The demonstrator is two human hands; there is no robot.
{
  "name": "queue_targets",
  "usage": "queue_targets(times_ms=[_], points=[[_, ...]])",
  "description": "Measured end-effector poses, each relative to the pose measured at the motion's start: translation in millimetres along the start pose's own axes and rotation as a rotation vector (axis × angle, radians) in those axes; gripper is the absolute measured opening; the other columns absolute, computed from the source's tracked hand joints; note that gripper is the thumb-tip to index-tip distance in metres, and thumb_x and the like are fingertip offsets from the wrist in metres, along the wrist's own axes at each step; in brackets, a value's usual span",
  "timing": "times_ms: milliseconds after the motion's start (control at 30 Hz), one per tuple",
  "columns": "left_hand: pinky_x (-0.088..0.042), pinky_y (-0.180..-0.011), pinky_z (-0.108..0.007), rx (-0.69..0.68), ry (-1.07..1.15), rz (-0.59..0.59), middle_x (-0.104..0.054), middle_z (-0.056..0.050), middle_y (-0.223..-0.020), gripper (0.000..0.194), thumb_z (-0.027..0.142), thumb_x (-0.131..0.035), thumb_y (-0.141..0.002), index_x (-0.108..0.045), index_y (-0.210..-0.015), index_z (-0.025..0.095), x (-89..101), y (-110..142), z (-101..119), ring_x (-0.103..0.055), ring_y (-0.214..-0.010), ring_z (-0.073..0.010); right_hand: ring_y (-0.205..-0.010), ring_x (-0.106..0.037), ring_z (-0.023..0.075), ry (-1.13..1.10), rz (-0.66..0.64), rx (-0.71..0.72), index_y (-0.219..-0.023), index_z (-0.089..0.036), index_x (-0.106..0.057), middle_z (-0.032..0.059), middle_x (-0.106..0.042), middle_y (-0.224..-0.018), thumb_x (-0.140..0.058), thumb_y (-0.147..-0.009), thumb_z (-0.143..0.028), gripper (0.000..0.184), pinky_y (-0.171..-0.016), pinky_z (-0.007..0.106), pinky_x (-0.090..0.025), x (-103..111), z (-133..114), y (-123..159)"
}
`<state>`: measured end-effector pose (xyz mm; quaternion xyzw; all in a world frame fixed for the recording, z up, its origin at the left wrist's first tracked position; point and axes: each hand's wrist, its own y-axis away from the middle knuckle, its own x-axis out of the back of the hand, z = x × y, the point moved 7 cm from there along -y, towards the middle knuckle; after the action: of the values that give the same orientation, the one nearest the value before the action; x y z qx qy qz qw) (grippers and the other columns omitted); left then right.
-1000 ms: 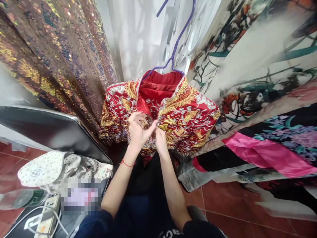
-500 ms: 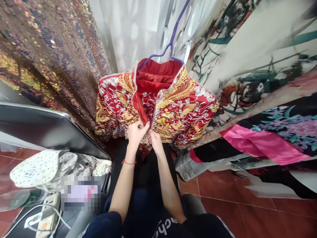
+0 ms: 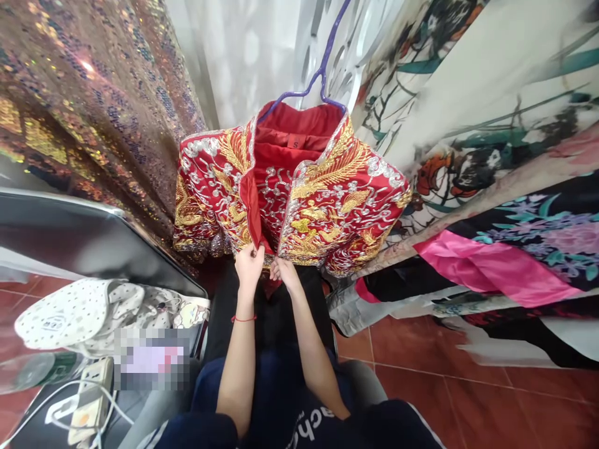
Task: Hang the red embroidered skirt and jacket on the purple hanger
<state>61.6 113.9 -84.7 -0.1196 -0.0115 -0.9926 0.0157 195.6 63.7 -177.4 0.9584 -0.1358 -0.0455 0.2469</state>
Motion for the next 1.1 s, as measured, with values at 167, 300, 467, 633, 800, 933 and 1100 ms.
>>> queue_targets(times_ms=[167,300,467,633,800,933,1100], points=[[-0.031,-0.051,-0.024,0.101,0.239,-0.119,-0.041,0.005,-0.044,0.039,0.046,-0.059,-0.080,-0.044,-0.053,0.021,-12.5,1.1,-11.4,-0.038,-0.044,-0.0090,-0.093,-0.068,0.0176,0.079,0.000,-0.188,-0.114,-0.014,-0.065,0.0077,-0.069,-0.109,-0.058,-0.098,-0.041,0.033,-0.082,0.036,-0.059,-2.9,34.5,-11.5],[-0.037,-0.051,-0.024,0.178,0.362,-0.164,-0.037,0.005,-0.040,0.049,0.047,-0.064,-0.077,-0.036,-0.046,0.023,-11.3,3.6,-10.4,-0.043,-0.041,-0.0089,-0.111,-0.064,0.0226,0.128,0.035,-0.279,-0.129,-0.017,-0.059,0.0097,-0.062,-0.130,-0.062,-0.096,-0.040,0.040,-0.094,0.045,-0.057,-0.3,53.5,-15.1],[-0.042,-0.050,-0.024,0.277,0.507,-0.091,-0.034,0.005,-0.036,0.056,0.047,-0.064,-0.078,-0.030,-0.041,0.024,5.8,2.2,-11.2,-0.047,-0.038,-0.0097,-0.111,-0.064,0.0216,0.185,0.116,-0.286,-0.127,-0.019,-0.061,0.0091,-0.062,-0.130,-0.060,-0.097,-0.040,0.036,-0.094,0.043,-0.057,18.1,60.7,-14.8],[-0.050,-0.058,-0.024,0.350,0.483,0.009,-0.055,-0.002,-0.043,0.052,0.052,-0.071,-0.075,-0.047,-0.042,0.020,27.0,1.4,-14.3,-0.066,-0.052,-0.0162,-0.108,-0.065,0.0217,0.215,0.094,-0.214,-0.127,-0.017,-0.060,0.0094,-0.063,-0.127,-0.062,-0.097,-0.040,0.038,-0.092,0.044,-0.057,18.3,42.1,-7.3],[-0.056,-0.094,-0.040,0.263,0.555,-0.064,-0.074,-0.018,-0.119,0.069,0.073,-0.042,-0.087,-0.075,-0.103,0.014,31.3,-7.0,7.2,-0.068,-0.119,-0.0308,-0.084,-0.069,0.0188,0.222,0.112,0.114,-0.101,-0.017,-0.065,0.0067,-0.071,-0.091,-0.049,-0.099,-0.035,0.024,-0.081,0.034,-0.058,17.1,-42.4,34.8],[-0.044,-0.115,-0.043,-0.024,0.494,-0.137,-0.048,-0.013,-0.156,0.064,0.059,-0.058,-0.085,-0.060,-0.136,0.020,23.8,-17.7,58.0,-0.044,-0.146,-0.0300,-0.120,-0.059,0.0260,0.368,0.565,0.889,-0.115,-0.020,-0.060,0.0150,-0.063,-0.123,-0.047,-0.097,-0.044,0.033,-0.104,0.044,-0.048,28.5,-174.9,115.8],[-0.024,-0.128,-0.039,-0.457,0.112,-0.081,-0.026,-0.008,-0.168,0.081,0.061,-0.058,-0.089,-0.033,-0.157,0.024,34.0,-17.1,137.8,-0.026,-0.155,-0.0268,-0.149,-0.020,0.0460,0.723,1.098,1.114,-0.142,-0.013,-0.044,0.0282,-0.031,-0.156,-0.057,-0.086,-0.056,0.072,-0.110,0.072,-0.025,28.9,-275.5,154.0]])
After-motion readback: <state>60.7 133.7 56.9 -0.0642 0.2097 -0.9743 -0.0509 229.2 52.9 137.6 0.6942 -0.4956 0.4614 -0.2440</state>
